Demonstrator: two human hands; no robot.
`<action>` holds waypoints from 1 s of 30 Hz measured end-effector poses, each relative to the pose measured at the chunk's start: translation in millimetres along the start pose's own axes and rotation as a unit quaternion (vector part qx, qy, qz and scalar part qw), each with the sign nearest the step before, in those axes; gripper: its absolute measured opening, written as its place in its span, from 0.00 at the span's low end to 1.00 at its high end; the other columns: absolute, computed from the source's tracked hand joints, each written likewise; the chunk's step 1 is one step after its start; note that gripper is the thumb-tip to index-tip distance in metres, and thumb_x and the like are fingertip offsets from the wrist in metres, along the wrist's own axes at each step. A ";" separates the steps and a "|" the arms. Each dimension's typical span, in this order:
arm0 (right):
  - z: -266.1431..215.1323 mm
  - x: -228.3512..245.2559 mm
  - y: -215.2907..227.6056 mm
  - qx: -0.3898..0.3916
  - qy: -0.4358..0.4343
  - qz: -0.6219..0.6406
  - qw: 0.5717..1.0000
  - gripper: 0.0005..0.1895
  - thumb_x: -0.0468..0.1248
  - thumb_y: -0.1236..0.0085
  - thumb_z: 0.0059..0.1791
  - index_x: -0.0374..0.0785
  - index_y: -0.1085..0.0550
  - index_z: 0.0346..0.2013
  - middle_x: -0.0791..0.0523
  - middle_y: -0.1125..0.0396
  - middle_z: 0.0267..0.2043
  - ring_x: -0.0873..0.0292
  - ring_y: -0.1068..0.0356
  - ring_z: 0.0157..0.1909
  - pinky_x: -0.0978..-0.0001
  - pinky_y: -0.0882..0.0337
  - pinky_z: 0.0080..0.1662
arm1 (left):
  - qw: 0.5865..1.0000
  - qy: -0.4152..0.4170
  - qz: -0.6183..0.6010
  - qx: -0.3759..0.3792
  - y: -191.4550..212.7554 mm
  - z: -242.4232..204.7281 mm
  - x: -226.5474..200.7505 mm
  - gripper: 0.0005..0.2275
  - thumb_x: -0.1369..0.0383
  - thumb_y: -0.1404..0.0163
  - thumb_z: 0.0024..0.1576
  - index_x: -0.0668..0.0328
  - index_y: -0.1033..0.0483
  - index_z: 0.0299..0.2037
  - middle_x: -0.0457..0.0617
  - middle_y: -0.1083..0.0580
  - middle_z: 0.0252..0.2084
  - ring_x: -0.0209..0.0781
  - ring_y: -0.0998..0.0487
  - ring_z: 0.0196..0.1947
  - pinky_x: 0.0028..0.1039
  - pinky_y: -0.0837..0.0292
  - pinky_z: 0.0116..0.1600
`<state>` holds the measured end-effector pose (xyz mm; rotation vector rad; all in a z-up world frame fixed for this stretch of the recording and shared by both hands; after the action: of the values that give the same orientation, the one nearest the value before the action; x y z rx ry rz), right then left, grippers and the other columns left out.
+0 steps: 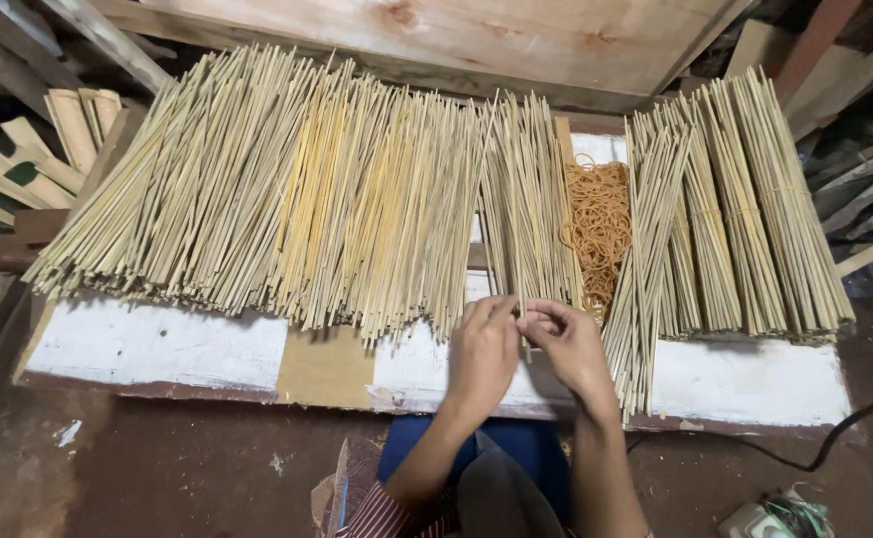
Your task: Sorting and inspecting thin wooden sticks on a workbench
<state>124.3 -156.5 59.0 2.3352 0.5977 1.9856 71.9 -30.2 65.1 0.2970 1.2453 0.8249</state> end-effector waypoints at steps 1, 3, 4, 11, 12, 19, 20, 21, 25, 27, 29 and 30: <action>-9.6 6.3 9.4 -0.002 -0.002 0.000 1.000 0.22 0.27 0.34 0.43 0.27 0.23 0.52 0.49 0.23 0.38 0.62 0.28 0.38 0.67 0.24 0.45 | 1.000 0.000 -0.002 0.002 0.3 -2.7 -15.8 0.13 0.76 0.53 0.61 0.61 0.21 0.54 0.52 0.24 0.47 0.52 0.24 0.50 0.39 0.30 0.50; -27.7 28.4 45.9 -0.106 0.024 -0.063 0.992 0.20 0.28 0.31 0.44 0.27 0.22 0.50 0.42 0.23 0.40 0.54 0.26 0.41 0.59 0.25 0.47 | 0.986 -0.046 -0.152 0.058 -5.6 -4.8 -57.4 0.17 0.80 0.58 0.62 0.75 0.28 0.60 0.67 0.25 0.48 0.66 0.25 0.51 0.48 0.31 0.51; -25.9 10.8 58.9 -0.106 0.022 -0.063 0.992 0.20 0.28 0.31 0.44 0.27 0.22 0.50 0.42 0.23 0.40 0.54 0.26 0.41 0.59 0.25 0.47 | 0.985 -0.045 -0.152 0.060 -13.1 -6.0 -62.8 0.17 0.80 0.58 0.62 0.75 0.28 0.60 0.67 0.25 0.48 0.66 0.25 0.51 0.48 0.31 0.51; -36.5 20.1 107.0 -0.302 0.050 -0.224 0.925 0.24 0.32 0.29 0.48 0.29 0.24 0.57 0.39 0.31 0.52 0.39 0.29 0.54 0.51 0.26 0.54 | 0.991 -0.091 -0.057 0.080 -42.2 -8.3 -60.7 0.11 0.71 0.52 0.62 0.56 0.20 0.52 0.49 0.23 0.45 0.48 0.21 0.47 0.38 0.28 0.46; -35.7 34.1 97.9 -0.307 0.079 -0.213 0.924 0.22 0.31 0.31 0.48 0.30 0.24 0.56 0.39 0.33 0.55 0.37 0.32 0.58 0.50 0.28 0.57 | 0.996 -0.067 -0.031 0.056 -37.2 -4.2 -46.2 0.11 0.70 0.53 0.62 0.54 0.19 0.50 0.47 0.22 0.43 0.45 0.20 0.45 0.36 0.28 0.45; 42.2 -5.0 -42.9 -0.109 0.120 -0.183 0.970 0.06 0.36 0.29 0.42 0.48 0.16 0.33 0.56 0.22 0.28 0.51 0.21 0.36 0.63 0.24 0.40 | 0.993 0.063 0.090 -0.050 28.3 5.3 24.9 0.13 0.80 0.53 0.57 0.65 0.25 0.52 0.59 0.22 0.41 0.60 0.19 0.41 0.42 0.24 0.44; 45.5 -1.7 -59.3 -0.083 0.105 -0.180 0.974 0.07 0.36 0.31 0.43 0.44 0.17 0.35 0.55 0.22 0.29 0.50 0.21 0.36 0.61 0.25 0.40 | 0.991 0.097 0.075 -0.045 35.6 4.9 30.0 0.14 0.81 0.54 0.57 0.65 0.29 0.54 0.63 0.22 0.41 0.65 0.19 0.41 0.48 0.24 0.44; 48.5 2.1 -76.1 -0.058 0.090 -0.178 0.978 0.10 0.37 0.32 0.43 0.40 0.19 0.38 0.53 0.22 0.29 0.50 0.21 0.37 0.59 0.26 0.41 | 0.989 0.130 0.060 -0.040 43.1 4.1 35.1 0.16 0.81 0.56 0.58 0.66 0.34 0.56 0.66 0.23 0.41 0.70 0.19 0.40 0.53 0.24 0.43; 70.6 -14.2 -87.5 -0.063 0.095 -0.211 0.971 0.10 0.35 0.32 0.42 0.40 0.20 0.37 0.51 0.22 0.29 0.43 0.22 0.40 0.51 0.27 0.44 | 0.988 0.148 0.047 -0.026 41.5 4.3 48.0 0.15 0.78 0.58 0.60 0.62 0.36 0.57 0.63 0.22 0.43 0.69 0.19 0.40 0.52 0.23 0.43; 59.6 -8.5 -80.3 -0.053 0.039 -0.177 0.982 0.14 0.34 0.34 0.42 0.41 0.20 0.42 0.52 0.22 0.30 0.47 0.21 0.40 0.55 0.26 0.44 | 0.987 0.146 0.069 0.002 37.0 2.1 47.0 0.12 0.76 0.57 0.60 0.61 0.31 0.54 0.61 0.22 0.40 0.67 0.18 0.39 0.49 0.22 0.42; 64.7 -22.1 -76.1 -0.045 0.024 -0.150 0.987 0.17 0.35 0.32 0.41 0.41 0.20 0.45 0.52 0.22 0.31 0.51 0.21 0.38 0.59 0.26 0.43 | 0.987 0.143 0.070 0.008 27.4 3.1 53.2 0.11 0.75 0.56 0.60 0.61 0.29 0.52 0.60 0.22 0.39 0.66 0.18 0.39 0.48 0.22 0.42; 68.5 -29.3 -74.4 -0.037 0.012 -0.120 0.992 0.20 0.35 0.31 0.41 0.42 0.20 0.48 0.53 0.22 0.32 0.55 0.21 0.37 0.63 0.25 0.43 | 0.988 0.138 0.073 0.012 22.3 5.1 55.9 0.10 0.74 0.55 0.60 0.61 0.26 0.50 0.60 0.22 0.39 0.64 0.18 0.39 0.47 0.22 0.43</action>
<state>165.8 -80.6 -1.1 2.0871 0.7519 1.8974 72.6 25.0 40.5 0.3023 1.5067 1.0024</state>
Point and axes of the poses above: each hand's wrist, its own z-axis towards the middle knuckle, its own y-axis out of the back of the hand, x = y × z, the point moved 9 cm from there along z, towards the middle knuckle
